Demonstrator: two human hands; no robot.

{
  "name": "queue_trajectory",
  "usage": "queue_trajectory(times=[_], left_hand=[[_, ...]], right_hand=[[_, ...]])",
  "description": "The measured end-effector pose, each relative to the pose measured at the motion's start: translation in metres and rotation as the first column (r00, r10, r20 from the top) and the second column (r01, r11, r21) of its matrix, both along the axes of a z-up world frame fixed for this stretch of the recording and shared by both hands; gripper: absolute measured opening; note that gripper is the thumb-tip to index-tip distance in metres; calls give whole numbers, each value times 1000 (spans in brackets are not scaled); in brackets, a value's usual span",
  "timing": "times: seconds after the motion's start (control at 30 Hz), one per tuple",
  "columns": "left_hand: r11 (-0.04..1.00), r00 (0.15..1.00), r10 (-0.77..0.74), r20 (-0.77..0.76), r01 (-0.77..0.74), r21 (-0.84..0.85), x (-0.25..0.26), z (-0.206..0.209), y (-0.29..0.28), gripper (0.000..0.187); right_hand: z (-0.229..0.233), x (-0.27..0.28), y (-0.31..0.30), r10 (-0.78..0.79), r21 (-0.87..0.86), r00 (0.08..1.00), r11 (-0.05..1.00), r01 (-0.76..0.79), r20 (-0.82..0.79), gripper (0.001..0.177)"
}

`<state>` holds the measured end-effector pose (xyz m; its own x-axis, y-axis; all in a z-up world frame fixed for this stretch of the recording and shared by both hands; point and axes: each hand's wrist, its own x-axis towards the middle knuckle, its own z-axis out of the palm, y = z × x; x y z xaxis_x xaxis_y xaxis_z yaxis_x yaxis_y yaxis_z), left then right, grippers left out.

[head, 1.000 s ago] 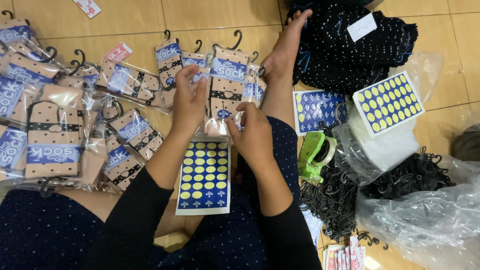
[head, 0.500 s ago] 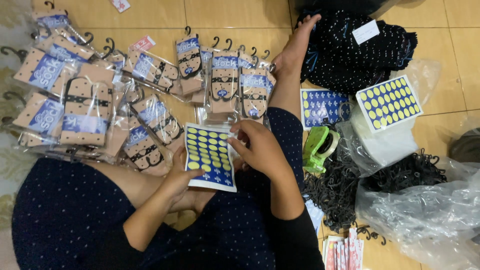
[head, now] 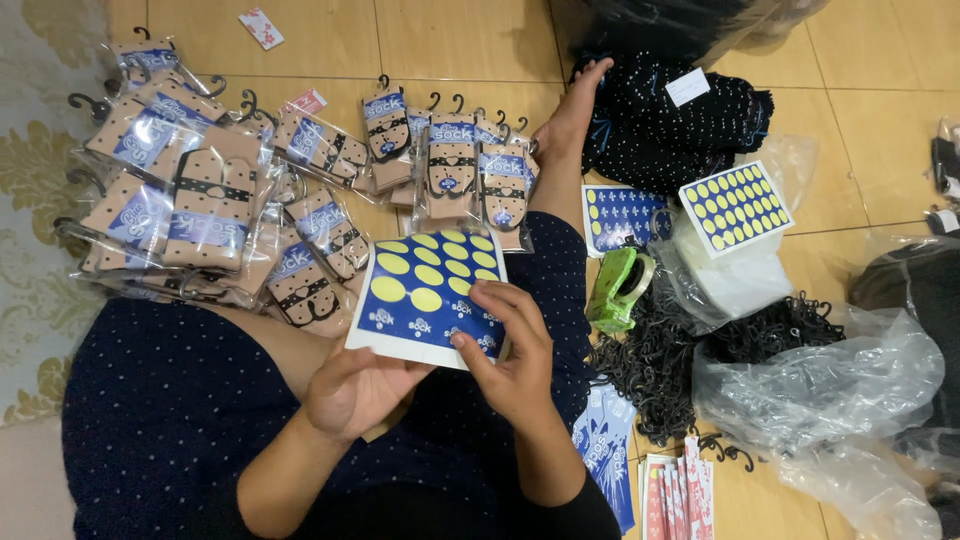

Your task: Peeling stickers from a sheet and applying them to individual sock packages while sitting on the floor.

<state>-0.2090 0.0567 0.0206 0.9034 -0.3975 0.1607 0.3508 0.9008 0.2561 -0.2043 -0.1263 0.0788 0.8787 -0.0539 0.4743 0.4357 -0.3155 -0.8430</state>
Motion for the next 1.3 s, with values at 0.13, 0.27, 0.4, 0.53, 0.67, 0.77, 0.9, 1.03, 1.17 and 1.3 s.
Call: queue_trajectory(times=[0.13,0.27,0.4,0.53,0.67,0.77,0.9,1.03,1.17,1.3], left_hand=[[999,998,-6,67,4,34,-11,34,-9,88],[919,982,153,-108,-101,381,-18,10,-19,53],[660,967,236,98,-233,714,-22,-31,-19,52],[719,954,299,-27,-206,664,-15,1,-28,48],[780,924,339,-175,-173,601,-10,20,-27,46],[801,927,338,-161,-194,566,-8,24,-25,44],[854,950,279,-141,-178,489,-9,17,-29,43],[831,956,267,-119,-166,531,-11,-13,-29,43],[774,910,331,-250,-109,624,-7,0,-36,41],[754,880,358,-313,-75,653,-5,14,-35,42]], right_hand=[[17,-8,20,-54,-104,998,993,53,-12,40],[32,-10,29,-79,-195,996,977,85,36,34],[25,-7,25,-100,-146,984,982,122,150,22],[17,-10,23,-115,-170,973,974,151,202,14],[14,-15,19,-147,-251,924,936,245,353,12],[6,-13,10,-182,-193,941,951,242,284,31],[-12,-13,4,-161,-48,982,985,167,100,50],[-23,-14,4,-75,43,995,996,72,73,57],[-11,-9,7,-102,-201,910,960,196,402,46],[-18,-9,7,-65,-255,893,947,196,445,41]])
